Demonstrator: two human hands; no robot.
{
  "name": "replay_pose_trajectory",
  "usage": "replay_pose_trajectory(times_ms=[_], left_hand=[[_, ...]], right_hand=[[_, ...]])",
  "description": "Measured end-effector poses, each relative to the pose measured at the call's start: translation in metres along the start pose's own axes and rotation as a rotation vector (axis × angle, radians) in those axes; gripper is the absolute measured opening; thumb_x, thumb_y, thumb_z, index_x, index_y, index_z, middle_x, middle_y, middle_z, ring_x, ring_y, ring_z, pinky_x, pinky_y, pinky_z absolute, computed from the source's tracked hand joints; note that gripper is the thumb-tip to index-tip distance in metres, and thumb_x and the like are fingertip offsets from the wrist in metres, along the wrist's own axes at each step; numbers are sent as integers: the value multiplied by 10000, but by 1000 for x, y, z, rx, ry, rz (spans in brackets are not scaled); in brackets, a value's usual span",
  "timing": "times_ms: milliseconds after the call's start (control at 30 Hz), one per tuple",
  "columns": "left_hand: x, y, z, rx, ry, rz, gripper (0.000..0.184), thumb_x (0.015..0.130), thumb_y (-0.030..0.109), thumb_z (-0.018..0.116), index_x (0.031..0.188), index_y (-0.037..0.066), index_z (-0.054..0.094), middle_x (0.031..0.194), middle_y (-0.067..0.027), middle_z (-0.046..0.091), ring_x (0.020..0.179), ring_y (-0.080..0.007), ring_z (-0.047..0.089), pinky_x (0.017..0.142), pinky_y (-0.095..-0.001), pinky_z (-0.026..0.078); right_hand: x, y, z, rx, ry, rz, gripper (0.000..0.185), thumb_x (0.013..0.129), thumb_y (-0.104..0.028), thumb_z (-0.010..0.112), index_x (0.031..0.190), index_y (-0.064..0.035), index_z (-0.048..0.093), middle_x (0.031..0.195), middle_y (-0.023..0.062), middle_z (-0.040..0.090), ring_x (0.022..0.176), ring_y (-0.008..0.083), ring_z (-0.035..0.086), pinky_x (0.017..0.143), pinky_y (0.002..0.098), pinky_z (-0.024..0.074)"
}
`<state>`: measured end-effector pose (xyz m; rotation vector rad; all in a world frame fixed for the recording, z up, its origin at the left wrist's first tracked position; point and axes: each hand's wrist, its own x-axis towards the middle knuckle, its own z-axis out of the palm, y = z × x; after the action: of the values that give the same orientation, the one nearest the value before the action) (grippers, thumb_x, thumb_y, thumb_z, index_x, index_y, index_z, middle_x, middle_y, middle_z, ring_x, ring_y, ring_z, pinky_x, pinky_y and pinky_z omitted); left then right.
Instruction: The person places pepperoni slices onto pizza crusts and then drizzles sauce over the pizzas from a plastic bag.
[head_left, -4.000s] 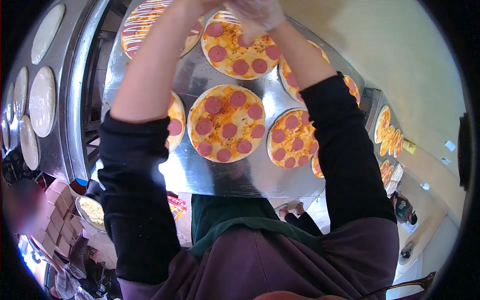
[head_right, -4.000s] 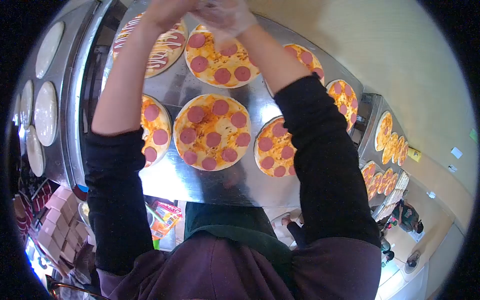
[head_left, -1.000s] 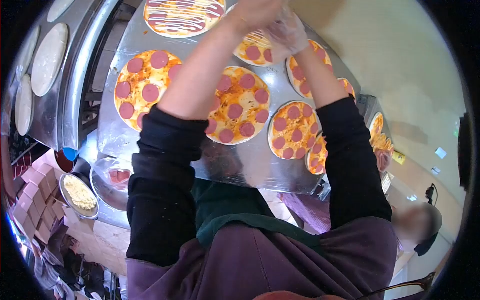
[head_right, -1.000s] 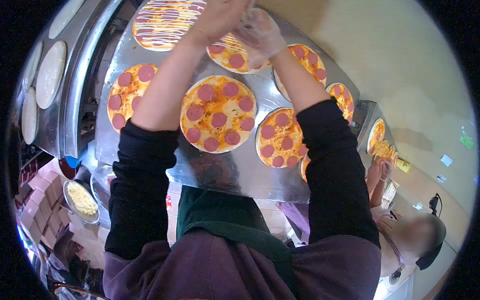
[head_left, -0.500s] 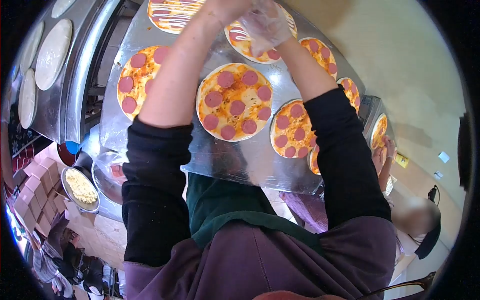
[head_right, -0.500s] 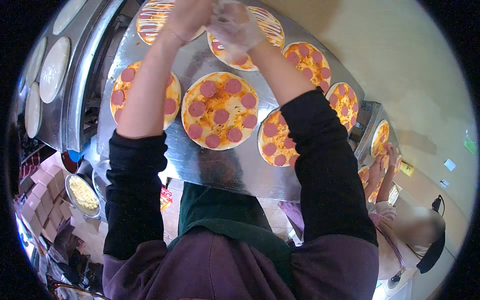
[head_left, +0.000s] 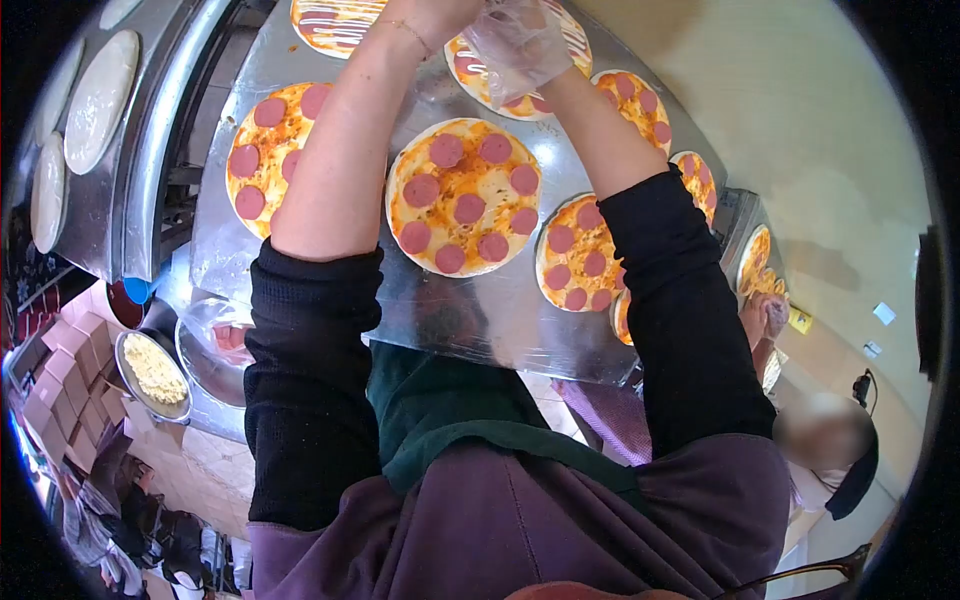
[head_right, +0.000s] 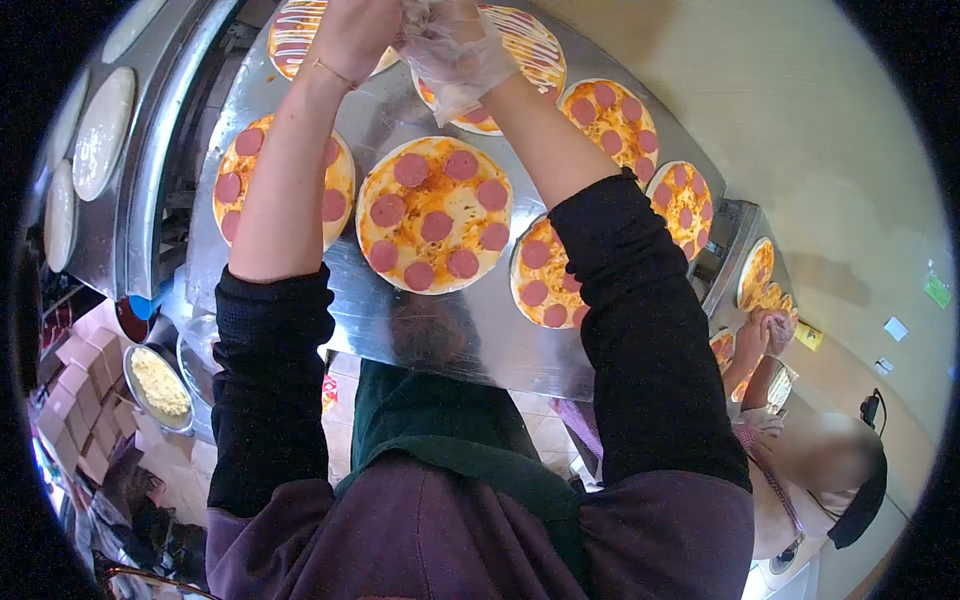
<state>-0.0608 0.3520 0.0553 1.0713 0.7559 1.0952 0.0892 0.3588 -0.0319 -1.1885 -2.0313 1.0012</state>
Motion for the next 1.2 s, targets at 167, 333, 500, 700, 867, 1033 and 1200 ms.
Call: replay_pose_trajectory(times_ms=[167,333,500,700,867,1033,1200], left_hand=[[10,-36,12,203,-62,107,274,1014,267,449,1082,46,595,818,27,586,707,-106,555,661,-265,451],[0,-44,50,173,72,407,290,1014,276,436,1098,52,600,864,7,594,759,-96,552,688,-253,446],[-14,-5,16,24,20,38,283,1016,286,440,1056,58,602,834,21,564,744,-86,529,649,-258,431],[-13,-13,0,247,64,180,262,1008,265,453,996,54,608,790,27,538,754,-97,527,671,-264,436],[-16,-30,34,212,50,318,292,1012,248,442,1104,37,621,913,-16,613,871,-110,564,769,-263,460],[-14,-15,31,-5,-13,131,279,1021,247,449,1122,37,603,918,3,591,872,-85,531,761,-241,442],[2,4,48,102,-117,275,193,1025,200,466,1089,53,574,861,53,493,784,-57,455,687,-207,397]], right_hand=[[-39,26,-12,678,-13,-136,306,924,-88,639,1219,-57,563,1130,49,604,1039,169,578,889,312,487],[-69,-34,-45,273,66,116,324,879,-47,690,1184,-50,580,1111,24,625,1030,125,593,873,296,510],[-32,-2,6,439,249,-60,206,910,-85,649,1105,-52,593,996,40,603,918,159,577,764,303,485],[-27,-27,-12,1,-70,5,298,947,-121,609,1233,-64,547,1004,18,598,937,173,584,842,287,500],[-58,-21,-24,378,124,64,98,904,-61,656,979,2,663,939,42,685,852,138,643,751,285,524],[-48,36,-12,1489,-47,158,362,979,-187,567,1317,-68,509,1078,31,605,1052,182,578,946,311,483],[-27,40,-15,93,157,-254,544,1016,-259,478,1493,-53,315,1475,79,410,1337,192,415,1120,334,353]])
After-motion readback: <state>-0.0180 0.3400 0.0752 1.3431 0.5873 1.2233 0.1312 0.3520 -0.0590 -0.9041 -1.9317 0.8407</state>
